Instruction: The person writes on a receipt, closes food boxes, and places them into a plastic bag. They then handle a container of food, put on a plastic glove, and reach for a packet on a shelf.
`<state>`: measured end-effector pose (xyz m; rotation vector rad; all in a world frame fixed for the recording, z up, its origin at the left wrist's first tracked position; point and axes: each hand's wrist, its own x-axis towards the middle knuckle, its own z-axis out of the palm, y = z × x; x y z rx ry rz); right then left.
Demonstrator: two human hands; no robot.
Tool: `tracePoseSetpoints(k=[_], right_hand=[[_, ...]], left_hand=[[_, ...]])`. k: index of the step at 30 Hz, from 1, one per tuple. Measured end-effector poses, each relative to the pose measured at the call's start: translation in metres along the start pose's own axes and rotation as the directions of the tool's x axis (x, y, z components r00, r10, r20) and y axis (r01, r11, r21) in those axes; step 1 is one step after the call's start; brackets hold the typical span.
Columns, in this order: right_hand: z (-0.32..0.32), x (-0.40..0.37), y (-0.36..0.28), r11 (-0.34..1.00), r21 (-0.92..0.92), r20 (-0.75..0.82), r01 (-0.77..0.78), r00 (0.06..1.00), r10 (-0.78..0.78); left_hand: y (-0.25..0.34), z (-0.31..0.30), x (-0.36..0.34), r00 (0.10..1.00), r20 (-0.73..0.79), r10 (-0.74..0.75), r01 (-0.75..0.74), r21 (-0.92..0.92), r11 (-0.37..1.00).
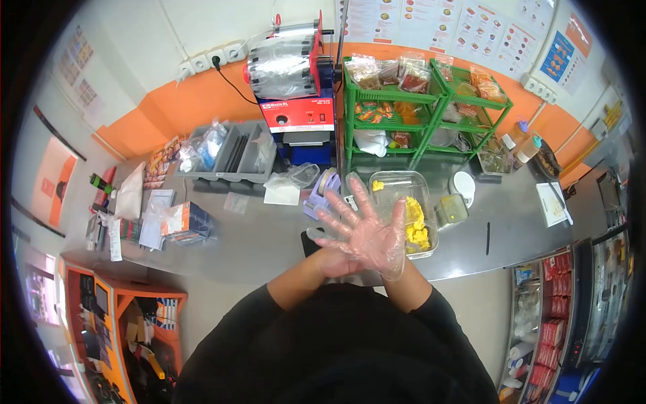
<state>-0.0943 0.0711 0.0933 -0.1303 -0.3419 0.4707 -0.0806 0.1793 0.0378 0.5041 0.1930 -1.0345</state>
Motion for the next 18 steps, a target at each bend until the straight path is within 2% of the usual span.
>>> tracePoseSetpoints(k=[2,6,8,9,13,15,16,18], right_hand=[[-0.004,0.001,0.007,0.990,0.128,0.045,-0.063,0.997,0.058],[-0.005,0.003,0.020,0.995,0.049,0.023,-0.090,0.996,0.089],[-0.003,0.005,0.033,0.957,0.227,0.224,-0.182,0.966,0.131],[0.001,0.007,0.039,0.957,0.225,0.224,-0.186,0.965,0.135],[0.010,0.012,0.065,0.932,0.269,0.121,-0.242,0.969,0.217],[-0.004,0.013,0.070,0.978,0.141,-0.064,-0.156,0.984,0.166],[-0.019,0.010,0.073,0.980,0.132,-0.065,-0.151,0.985,0.161],[-0.048,0.005,0.080,0.894,0.416,0.097,-0.166,0.986,0.138]], left_hand=[[0.012,-0.020,-0.001,0.994,0.104,0.034,-0.033,-0.019,0.999],[0.012,-0.044,-0.007,0.973,0.178,0.146,-0.139,-0.049,0.989],[0.005,-0.052,-0.007,0.961,0.194,0.199,-0.189,-0.068,0.980],[0.003,-0.055,-0.008,0.953,0.202,0.226,-0.214,-0.077,0.974],[-0.008,-0.070,-0.006,0.917,0.244,0.316,-0.295,-0.122,0.948],[-0.014,-0.076,-0.002,0.895,0.267,0.358,-0.330,-0.144,0.933],[-0.019,-0.080,0.002,0.879,0.284,0.383,-0.352,-0.154,0.923],[-0.028,-0.087,0.009,0.845,0.314,0.432,-0.395,-0.176,0.902]])
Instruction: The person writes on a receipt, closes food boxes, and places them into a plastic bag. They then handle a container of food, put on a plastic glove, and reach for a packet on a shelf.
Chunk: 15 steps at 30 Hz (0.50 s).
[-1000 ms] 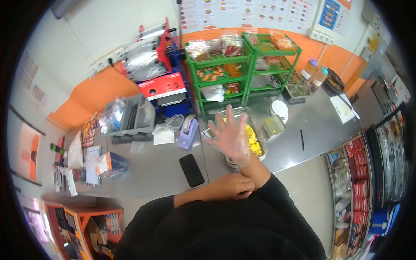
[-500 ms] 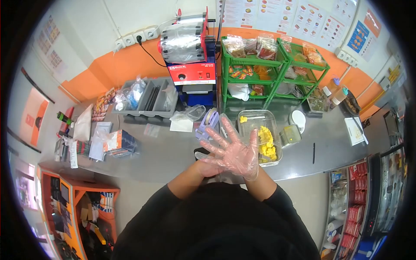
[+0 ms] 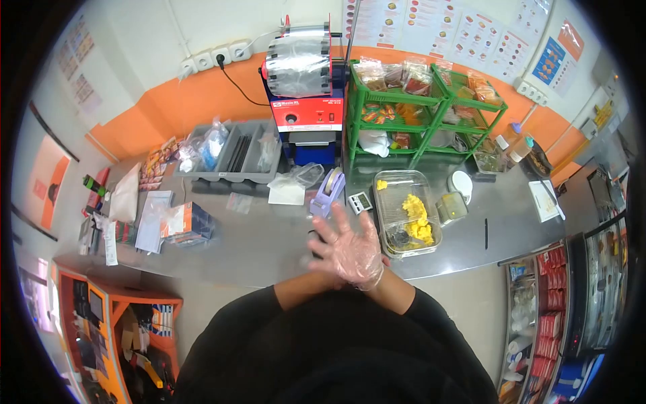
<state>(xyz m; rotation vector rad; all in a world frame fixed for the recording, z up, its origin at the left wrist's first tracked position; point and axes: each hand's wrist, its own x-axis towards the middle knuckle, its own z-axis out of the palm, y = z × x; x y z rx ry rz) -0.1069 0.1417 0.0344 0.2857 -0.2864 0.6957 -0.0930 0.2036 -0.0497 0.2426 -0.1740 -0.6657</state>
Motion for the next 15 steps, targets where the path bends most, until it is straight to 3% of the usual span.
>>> tracePoseSetpoints(k=[1,3,4,6,7,8,9,10,12,13,14,15], right_hand=[[0.020,0.008,0.009,1.000,-0.007,0.005,0.007,1.000,-0.007],[0.056,0.018,0.029,0.978,-0.193,0.068,-0.079,0.993,0.093],[0.025,0.014,0.025,0.979,-0.194,0.069,-0.063,0.995,0.078],[-0.060,0.001,0.004,0.997,-0.022,0.323,-0.078,0.943,0.081],[-0.027,0.005,0.015,0.998,-0.026,0.324,-0.065,0.944,0.069],[0.010,0.004,0.027,0.955,-0.291,0.075,0.059,0.996,-0.039],[0.036,0.001,0.032,0.828,-0.551,-0.141,0.104,0.967,-0.215],[0.038,-0.006,0.027,0.822,-0.556,-0.135,0.120,0.963,-0.232],[0.041,-0.028,0.013,0.574,-0.812,-0.122,0.104,0.932,-0.340],[0.044,-0.045,0.004,0.472,-0.879,-0.159,0.072,0.888,-0.432],[0.046,-0.066,-0.006,0.370,-0.929,-0.188,0.023,0.831,-0.523],[0.035,-0.091,-0.020,0.179,-0.982,-0.163,-0.053,0.714,-0.681]], left_hand=[[-0.007,-0.005,0.000,0.999,0.024,0.028,-0.028,0.003,1.000],[-0.018,-0.016,-0.001,0.996,0.065,0.059,-0.060,0.012,0.998],[-0.023,-0.021,-0.005,0.995,0.071,0.063,-0.065,0.027,0.998],[-0.028,-0.027,-0.015,0.994,0.013,-0.105,0.102,0.148,0.984],[-0.025,-0.030,-0.022,0.974,-0.050,-0.221,0.227,0.260,0.939],[-0.020,-0.033,-0.028,0.930,-0.126,-0.345,0.366,0.404,0.838],[-0.012,-0.033,-0.033,0.866,-0.207,-0.455,0.487,0.554,0.676],[-0.002,-0.034,-0.037,0.805,-0.286,-0.520,0.552,0.681,0.480],[0.020,-0.030,-0.042,0.737,-0.406,-0.540,0.562,0.812,0.157],[0.034,-0.024,-0.044,0.738,-0.443,-0.509,0.552,0.830,0.078],[0.047,-0.020,-0.045,0.802,-0.417,-0.428,0.529,0.828,0.185],[0.062,-0.015,-0.046,0.855,-0.396,-0.336,0.494,0.820,0.290]])
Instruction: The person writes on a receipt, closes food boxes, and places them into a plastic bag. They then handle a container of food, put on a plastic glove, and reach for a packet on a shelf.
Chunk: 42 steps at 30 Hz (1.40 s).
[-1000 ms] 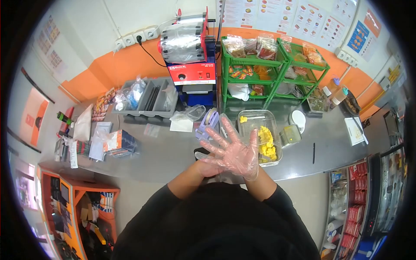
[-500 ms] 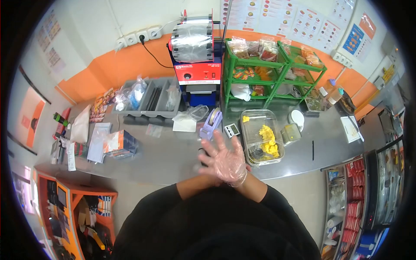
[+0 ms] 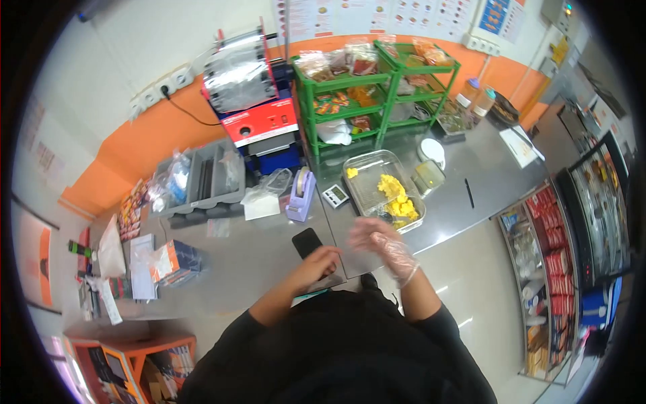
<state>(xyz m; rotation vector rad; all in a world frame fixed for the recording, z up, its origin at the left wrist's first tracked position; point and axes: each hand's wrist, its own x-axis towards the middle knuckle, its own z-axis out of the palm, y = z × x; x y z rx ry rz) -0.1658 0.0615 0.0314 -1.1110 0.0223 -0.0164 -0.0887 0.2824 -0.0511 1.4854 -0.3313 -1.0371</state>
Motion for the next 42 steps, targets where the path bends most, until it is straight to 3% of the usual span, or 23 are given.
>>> tracePoseSetpoints(k=[1,2,3,4,5,6,8,9,11,14,17,19,20,23,24,26,28,30,34,38,40,41,42], right_hand=[[-0.029,-0.008,0.011,0.978,-0.206,-0.178,0.040,0.981,-0.078],[-0.054,-0.021,0.010,0.796,-0.603,-0.351,-0.058,0.915,-0.199],[-0.078,-0.035,0.004,0.467,-0.851,-0.435,-0.240,0.820,-0.371],[-0.097,-0.047,-0.003,0.450,-0.824,-0.525,-0.344,0.762,-0.380],[-0.119,-0.062,-0.014,0.591,-0.696,-0.614,-0.409,0.765,-0.195],[-0.127,-0.071,-0.022,0.586,-0.697,-0.615,-0.413,0.764,-0.193],[-0.140,-0.080,-0.036,0.138,-0.863,-0.478,-0.486,0.698,-0.533],[-0.167,-0.081,-0.042,0.132,-0.871,-0.465,-0.474,0.706,-0.533],[-0.229,-0.077,-0.052,0.252,-0.884,-0.463,-0.395,0.816,-0.346],[-0.263,-0.027,-0.103,0.271,-0.905,-0.409,-0.327,0.841,-0.353],[-0.267,0.048,-0.167,0.186,-0.909,-0.415,-0.373,0.844,-0.338],[-0.311,0.106,-0.187,-0.068,-0.992,-0.055,-0.106,0.851,-0.522],[-0.324,0.136,-0.199,-0.070,-0.995,-0.023,-0.069,0.852,-0.523],[-0.354,0.208,-0.229,-0.243,-0.968,0.179,0.063,0.852,-0.493],[-0.369,0.233,-0.234,-0.231,-0.970,0.189,0.082,0.850,-0.492],[-0.392,0.274,-0.236,-0.367,-0.923,0.242,0.117,0.917,-0.316],[-0.380,0.282,-0.248,-0.407,-0.907,0.261,0.107,0.902,-0.345],[-0.381,0.305,-0.253,-0.536,-0.828,-0.050,-0.163,0.974,-0.220],[-0.412,0.327,-0.256,-0.619,-0.782,0.238,0.068,0.951,-0.197],[-0.428,0.321,-0.268,-0.619,-0.763,0.408,0.188,0.882,-0.235],[-0.440,0.312,-0.276,-0.240,-0.902,0.429,0.359,0.811,-0.399],[-0.440,0.297,-0.287,-0.238,-0.896,0.442,0.375,0.803,-0.400],[-0.434,0.271,-0.309,0.042,-0.940,0.323,0.340,0.920,-0.222]], left_hand=[[0.004,-0.012,-0.010,0.992,-0.096,0.079,-0.075,0.045,0.996],[0.003,-0.027,-0.019,0.968,-0.188,0.165,-0.149,0.095,0.984],[-0.006,-0.044,-0.027,0.934,-0.274,0.230,-0.188,0.171,0.967],[-0.022,-0.062,-0.038,0.886,-0.354,0.299,-0.219,0.248,0.944],[-0.038,-0.082,-0.049,0.844,-0.467,0.265,-0.180,0.220,0.959],[-0.055,-0.094,-0.062,0.784,-0.578,0.225,-0.142,0.185,0.972],[-0.089,-0.080,-0.104,0.533,-0.830,0.166,-0.210,0.060,0.976],[-0.116,-0.066,-0.119,0.393,-0.910,0.130,-0.198,0.054,0.979],[-0.162,-0.020,-0.148,0.317,-0.944,0.087,0.207,0.159,0.965],[-0.213,0.042,-0.148,0.359,-0.933,-0.035,0.384,0.113,0.917],[-0.238,0.100,-0.115,0.405,-0.905,-0.134,0.445,0.066,0.893],[-0.246,0.135,-0.083,0.408,-0.895,-0.179,0.456,0.030,0.889],[-0.251,0.153,-0.066,0.401,-0.894,-0.198,0.462,0.011,0.887],[-0.246,0.197,-0.015,0.410,-0.879,-0.242,0.450,-0.036,0.892],[-0.242,0.211,-0.002,0.405,-0.877,-0.259,0.450,-0.055,0.891],[-0.237,0.238,0.016,0.399,-0.872,-0.285,0.442,-0.090,0.893],[-0.232,0.264,0.029,0.390,-0.869,-0.304,0.430,-0.120,0.895],[-0.229,0.291,0.034,0.379,-0.867,-0.324,0.419,-0.151,0.895],[-0.238,0.347,0.039,0.355,-0.873,-0.334,0.406,-0.178,0.896],[-0.258,0.405,0.045,0.348,-0.895,-0.278,0.379,-0.137,0.915],[-0.279,0.434,0.046,0.332,-0.920,-0.209,0.341,-0.089,0.936],[-0.296,0.449,0.048,0.332,-0.931,-0.150,0.313,-0.041,0.949],[-0.313,0.463,0.051,0.326,-0.942,-0.085,0.282,0.011,0.959]])
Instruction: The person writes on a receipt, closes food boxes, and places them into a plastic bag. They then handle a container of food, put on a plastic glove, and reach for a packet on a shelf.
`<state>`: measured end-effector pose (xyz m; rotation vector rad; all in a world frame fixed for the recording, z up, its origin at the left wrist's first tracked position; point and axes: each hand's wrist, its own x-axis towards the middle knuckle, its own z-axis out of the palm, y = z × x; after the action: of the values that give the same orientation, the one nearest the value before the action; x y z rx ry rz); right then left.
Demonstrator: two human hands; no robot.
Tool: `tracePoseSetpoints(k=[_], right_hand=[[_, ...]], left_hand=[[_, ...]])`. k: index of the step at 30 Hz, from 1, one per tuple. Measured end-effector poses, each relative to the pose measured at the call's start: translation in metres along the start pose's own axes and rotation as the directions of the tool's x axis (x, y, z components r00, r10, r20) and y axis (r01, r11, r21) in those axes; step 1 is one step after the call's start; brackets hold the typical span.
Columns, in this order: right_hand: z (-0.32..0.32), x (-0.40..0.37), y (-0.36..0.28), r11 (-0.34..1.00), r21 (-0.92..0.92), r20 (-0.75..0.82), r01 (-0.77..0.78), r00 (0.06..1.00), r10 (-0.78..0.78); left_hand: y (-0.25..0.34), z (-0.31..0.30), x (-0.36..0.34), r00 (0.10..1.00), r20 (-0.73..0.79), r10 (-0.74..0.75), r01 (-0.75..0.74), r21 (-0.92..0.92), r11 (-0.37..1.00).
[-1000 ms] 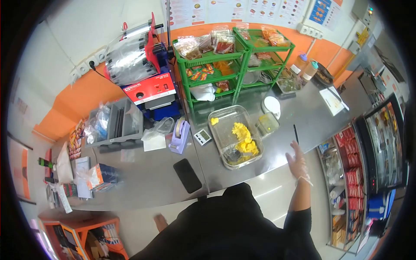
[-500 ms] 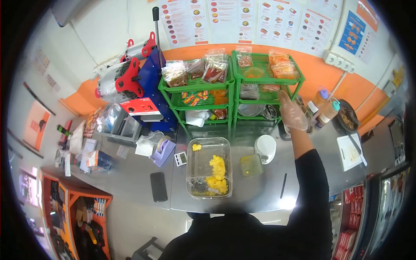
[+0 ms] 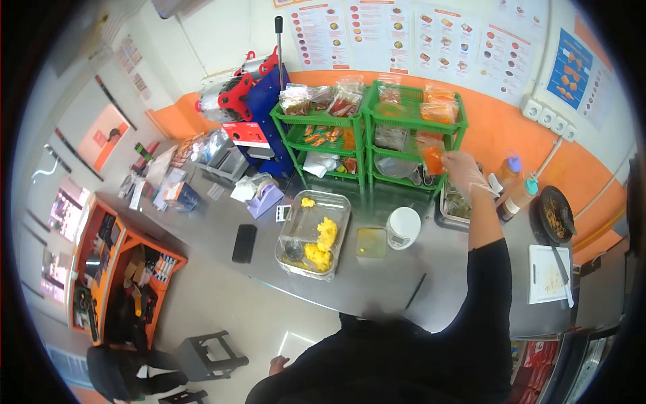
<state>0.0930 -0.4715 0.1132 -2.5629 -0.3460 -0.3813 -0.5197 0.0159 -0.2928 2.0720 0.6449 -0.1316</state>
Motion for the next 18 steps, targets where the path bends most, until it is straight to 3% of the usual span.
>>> tracePoseSetpoints(k=[1,2,4,5,6,7,8,10,12,13,17,18], right_hand=[[-0.026,-0.019,-0.012,0.960,0.229,0.222,-0.160,0.969,0.109],[-0.050,-0.038,-0.022,0.962,0.230,0.224,-0.150,0.970,0.098],[-0.091,-0.074,-0.029,0.914,0.306,0.403,-0.267,0.906,0.130],[-0.092,-0.085,-0.006,0.886,0.401,0.428,-0.231,0.903,0.042],[-0.096,-0.099,0.009,0.890,0.394,0.430,-0.228,0.902,0.040],[-0.101,-0.115,0.023,0.855,0.455,0.463,-0.248,0.886,0.011],[-0.110,-0.129,0.036,0.816,0.510,0.495,-0.273,0.869,-0.019],[-0.132,-0.155,0.057,0.859,0.474,0.527,-0.196,0.844,-0.098],[-0.148,-0.188,0.075,0.863,0.446,0.522,-0.239,0.852,-0.034],[-0.151,-0.202,0.084,0.892,0.374,0.514,-0.252,0.857,0.027],[-0.165,-0.260,0.139,0.834,0.414,0.582,-0.363,0.811,0.064],[-0.180,-0.274,0.151,0.930,0.253,0.588,-0.266,0.806,0.070]], left_hand=[[-0.010,0.012,-0.013,0.999,-0.023,0.045,-0.045,-0.006,0.999],[0.006,0.019,-0.031,0.999,-0.032,0.042,-0.042,-0.012,0.999],[0.063,0.024,-0.067,0.990,0.022,0.143,-0.144,0.093,0.985],[0.066,0.039,-0.078,0.990,0.018,0.142,-0.143,0.084,0.986],[0.065,0.052,-0.091,0.995,-0.044,-0.086,0.078,-0.152,0.985],[0.085,0.066,-0.104,0.947,-0.046,-0.319,0.277,-0.388,0.879],[0.106,0.074,-0.123,0.907,-0.027,-0.421,0.344,-0.529,0.776],[0.125,0.091,-0.154,0.890,-0.018,-0.456,0.372,-0.550,0.748],[0.158,0.106,-0.188,0.861,-0.016,-0.508,0.419,-0.544,0.727],[0.170,0.111,-0.200,0.866,-0.002,-0.501,0.412,-0.564,0.716],[0.214,0.122,-0.218,0.904,0.067,-0.423,0.389,-0.541,0.746],[0.222,0.125,-0.216,0.915,0.087,-0.393,0.379,-0.517,0.768]])
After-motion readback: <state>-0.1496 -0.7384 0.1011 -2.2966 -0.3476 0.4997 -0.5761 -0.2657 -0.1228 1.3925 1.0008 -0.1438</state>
